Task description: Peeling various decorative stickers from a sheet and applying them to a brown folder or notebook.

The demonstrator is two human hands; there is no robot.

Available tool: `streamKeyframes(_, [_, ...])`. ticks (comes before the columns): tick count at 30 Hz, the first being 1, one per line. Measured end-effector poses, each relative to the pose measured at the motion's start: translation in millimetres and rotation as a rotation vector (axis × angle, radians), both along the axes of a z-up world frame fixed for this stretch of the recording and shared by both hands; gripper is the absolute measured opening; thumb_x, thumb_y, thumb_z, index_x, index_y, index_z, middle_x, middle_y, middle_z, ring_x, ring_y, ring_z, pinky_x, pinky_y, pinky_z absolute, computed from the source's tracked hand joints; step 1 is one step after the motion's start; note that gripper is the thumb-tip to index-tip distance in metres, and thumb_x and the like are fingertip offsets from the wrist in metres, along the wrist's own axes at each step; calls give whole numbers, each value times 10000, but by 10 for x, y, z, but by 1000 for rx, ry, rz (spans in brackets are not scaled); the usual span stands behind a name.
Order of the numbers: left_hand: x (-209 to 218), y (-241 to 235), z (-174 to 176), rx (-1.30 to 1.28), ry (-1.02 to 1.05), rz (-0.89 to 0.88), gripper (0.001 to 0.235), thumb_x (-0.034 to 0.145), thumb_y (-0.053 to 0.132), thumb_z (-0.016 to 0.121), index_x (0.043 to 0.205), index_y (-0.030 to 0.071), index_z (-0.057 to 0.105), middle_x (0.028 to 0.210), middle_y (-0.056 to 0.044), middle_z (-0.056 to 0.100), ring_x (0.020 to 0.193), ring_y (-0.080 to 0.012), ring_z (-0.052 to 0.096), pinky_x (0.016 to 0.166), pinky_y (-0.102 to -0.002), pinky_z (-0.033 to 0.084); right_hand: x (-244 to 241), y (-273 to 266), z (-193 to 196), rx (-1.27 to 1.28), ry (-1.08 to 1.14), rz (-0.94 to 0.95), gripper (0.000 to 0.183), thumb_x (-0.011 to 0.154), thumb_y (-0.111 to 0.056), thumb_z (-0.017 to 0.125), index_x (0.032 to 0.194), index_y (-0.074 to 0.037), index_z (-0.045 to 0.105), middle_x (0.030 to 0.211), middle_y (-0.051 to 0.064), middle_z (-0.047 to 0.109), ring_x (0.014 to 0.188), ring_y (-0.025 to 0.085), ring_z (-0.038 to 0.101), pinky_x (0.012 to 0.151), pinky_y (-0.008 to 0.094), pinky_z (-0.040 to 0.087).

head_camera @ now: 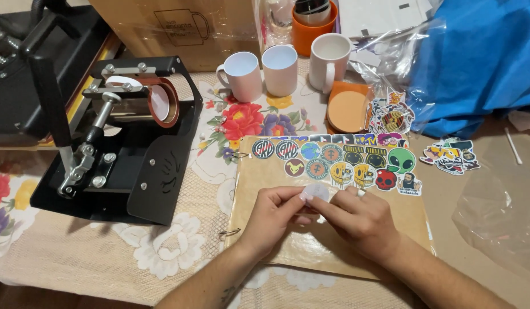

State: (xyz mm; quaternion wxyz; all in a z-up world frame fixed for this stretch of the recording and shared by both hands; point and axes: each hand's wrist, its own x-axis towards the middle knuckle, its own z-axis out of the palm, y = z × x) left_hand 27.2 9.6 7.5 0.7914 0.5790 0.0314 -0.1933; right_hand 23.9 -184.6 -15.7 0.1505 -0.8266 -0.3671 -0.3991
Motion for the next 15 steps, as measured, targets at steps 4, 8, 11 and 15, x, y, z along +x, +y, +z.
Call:
streamKeyframes(4, [10, 1, 7, -9, -6, 39, 263, 948, 119, 650, 1113, -54, 760, 802, -159, 737, 681, -143, 678, 573, -213, 512, 57, -67, -15, -84, -32, -8, 374, 997, -14, 508, 1258, -224, 675, 703, -13, 388, 506, 191, 327, 461, 345, 266])
streamKeyframes(8, [3, -12, -10, 124, -98, 19, 225, 949, 102, 651, 1075, -32, 781, 838, -110, 755, 738, -115, 671, 620, -194, 529, 85, -83, 22, -221, -102, -34, 376, 966, 41, 536, 1218, -205, 669, 707, -13, 390, 502, 180, 314, 432, 330, 271])
streamKeyframes(11, [-9, -18, 27, 157, -160, 10, 223, 937, 115, 666, 1058, -29, 785, 855, -100, 765, 744, -98, 657, 645, -197, 531, 68, -58, 54, -266, -115, -46, 261, 1001, -41, 506, 1157, -161, 678, 705, -10, 397, 508, 180, 306, 431, 324, 249])
streamKeyframes(15, [6, -18, -67, 69, -127, 5, 224, 925, 104, 676, 1067, -41, 772, 918, -138, 774, 838, -145, 703, 708, -214, 568, 72, -34, 31, -156, 40, -18, 192, 1001, -88, 517, 1073, -185, 667, 734, 7, 472, 517, 205, 370, 436, 345, 281])
